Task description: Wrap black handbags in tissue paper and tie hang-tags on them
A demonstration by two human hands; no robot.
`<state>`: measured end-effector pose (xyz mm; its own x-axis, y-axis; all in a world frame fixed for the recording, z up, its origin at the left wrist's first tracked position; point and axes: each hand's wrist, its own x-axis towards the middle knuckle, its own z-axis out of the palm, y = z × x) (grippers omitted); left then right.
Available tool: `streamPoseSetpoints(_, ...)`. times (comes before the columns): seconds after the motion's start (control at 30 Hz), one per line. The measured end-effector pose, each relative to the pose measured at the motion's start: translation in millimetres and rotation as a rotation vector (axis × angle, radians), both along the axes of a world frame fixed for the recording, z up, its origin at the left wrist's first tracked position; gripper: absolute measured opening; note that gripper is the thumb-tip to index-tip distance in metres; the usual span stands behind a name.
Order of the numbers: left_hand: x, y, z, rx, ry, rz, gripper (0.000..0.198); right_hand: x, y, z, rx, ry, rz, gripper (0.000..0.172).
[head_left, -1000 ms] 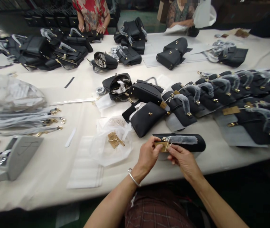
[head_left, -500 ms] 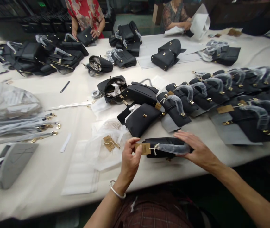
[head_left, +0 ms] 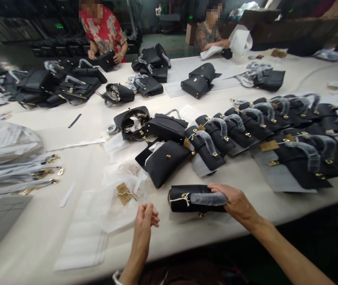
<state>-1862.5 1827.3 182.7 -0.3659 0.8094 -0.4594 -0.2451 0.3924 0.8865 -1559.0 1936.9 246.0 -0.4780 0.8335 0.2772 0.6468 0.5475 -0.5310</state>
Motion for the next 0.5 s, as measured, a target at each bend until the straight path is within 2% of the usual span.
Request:
streamPoseSetpoints(0.07, 23, -12, -9.5, -0.047, -0.057, -0.345, 0.049, 16, -4, 7.3, -0.113, 0.003, -0.109, 0.029)
streamPoseSetpoints(0.13, 57, -18, -9.2, -0.034, -0.103, -0.693, 0.045, 42, -12, 14.9, -0.225, -0.017, -0.244, 0.029)
streamPoseSetpoints(0.17, 76, -16, -7.2, -0.012, -0.132, -0.821, 0.051, 59, -17, 18.1, -0.269, -0.031, -0.32, 0.029)
streamPoseSetpoints(0.23, 118, -3, -3.3, 0.026, -0.213, -0.984, 0.075, 98, -28, 21.9, -0.312, -0.071, -0.506, 0.028)
streamPoseSetpoints(0.33, 180, 40, -4.5, 0.058, -0.298, -1.066, 0.098, 158, -35, 21.0, -0.293, -0.143, -0.844, 0.032)
streamPoseSetpoints(0.4, 220, 77, -9.1, 0.1, -0.309, -1.058, 0.108, 184, -27, 18.2, -0.251, -0.169, -1.037, 0.036)
streamPoseSetpoints(0.5, 277, 134, -15.8, 0.176, -0.338, -0.961, 0.114, 197, 11, 14.6, -0.153, -0.151, -1.151, 0.048)
